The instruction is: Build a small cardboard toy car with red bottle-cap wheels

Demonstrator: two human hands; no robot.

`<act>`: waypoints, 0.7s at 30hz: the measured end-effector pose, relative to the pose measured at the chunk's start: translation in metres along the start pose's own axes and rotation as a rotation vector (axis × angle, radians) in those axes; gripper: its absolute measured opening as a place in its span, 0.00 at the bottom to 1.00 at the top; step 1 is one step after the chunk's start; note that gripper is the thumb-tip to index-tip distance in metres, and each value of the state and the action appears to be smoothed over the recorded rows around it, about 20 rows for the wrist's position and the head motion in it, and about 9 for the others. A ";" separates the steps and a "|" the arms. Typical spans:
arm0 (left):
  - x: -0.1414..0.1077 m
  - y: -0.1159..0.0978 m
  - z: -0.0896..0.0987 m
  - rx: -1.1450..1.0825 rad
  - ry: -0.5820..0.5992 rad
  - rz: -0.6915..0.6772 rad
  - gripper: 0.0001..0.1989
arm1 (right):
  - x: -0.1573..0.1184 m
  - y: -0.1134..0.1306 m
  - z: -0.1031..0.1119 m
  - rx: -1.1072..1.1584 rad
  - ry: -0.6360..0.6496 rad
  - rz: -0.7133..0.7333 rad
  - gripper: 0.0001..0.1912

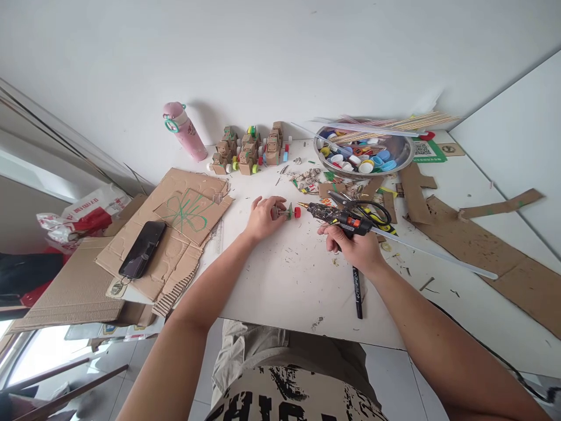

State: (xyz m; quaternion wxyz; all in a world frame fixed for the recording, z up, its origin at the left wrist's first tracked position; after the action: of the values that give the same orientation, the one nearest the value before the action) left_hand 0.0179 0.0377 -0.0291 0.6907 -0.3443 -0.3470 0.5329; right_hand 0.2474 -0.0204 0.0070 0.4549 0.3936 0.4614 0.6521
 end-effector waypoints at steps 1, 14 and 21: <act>0.000 0.000 -0.001 0.007 0.006 -0.003 0.18 | 0.000 0.000 0.000 0.002 0.001 -0.008 0.42; -0.001 -0.011 0.000 0.284 0.117 0.088 0.16 | 0.001 0.000 -0.002 0.001 -0.005 0.009 0.42; -0.003 -0.003 0.005 0.169 0.103 0.023 0.26 | 0.003 0.006 0.035 -0.142 -0.254 0.039 0.41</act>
State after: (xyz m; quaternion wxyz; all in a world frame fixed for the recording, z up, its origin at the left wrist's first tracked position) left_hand 0.0144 0.0343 -0.0244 0.7281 -0.3156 -0.2611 0.5496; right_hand 0.2779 -0.0103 0.0227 0.5235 0.4485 0.3453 0.6368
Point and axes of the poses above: each hand's wrist, its own x-axis towards the middle knuckle, its own z-axis out of the back of the hand, y = z × x, the point moved 3 cm from there along x, towards the middle knuckle, and after that the axes turned 5 degrees about y, right-handed, at the moved point
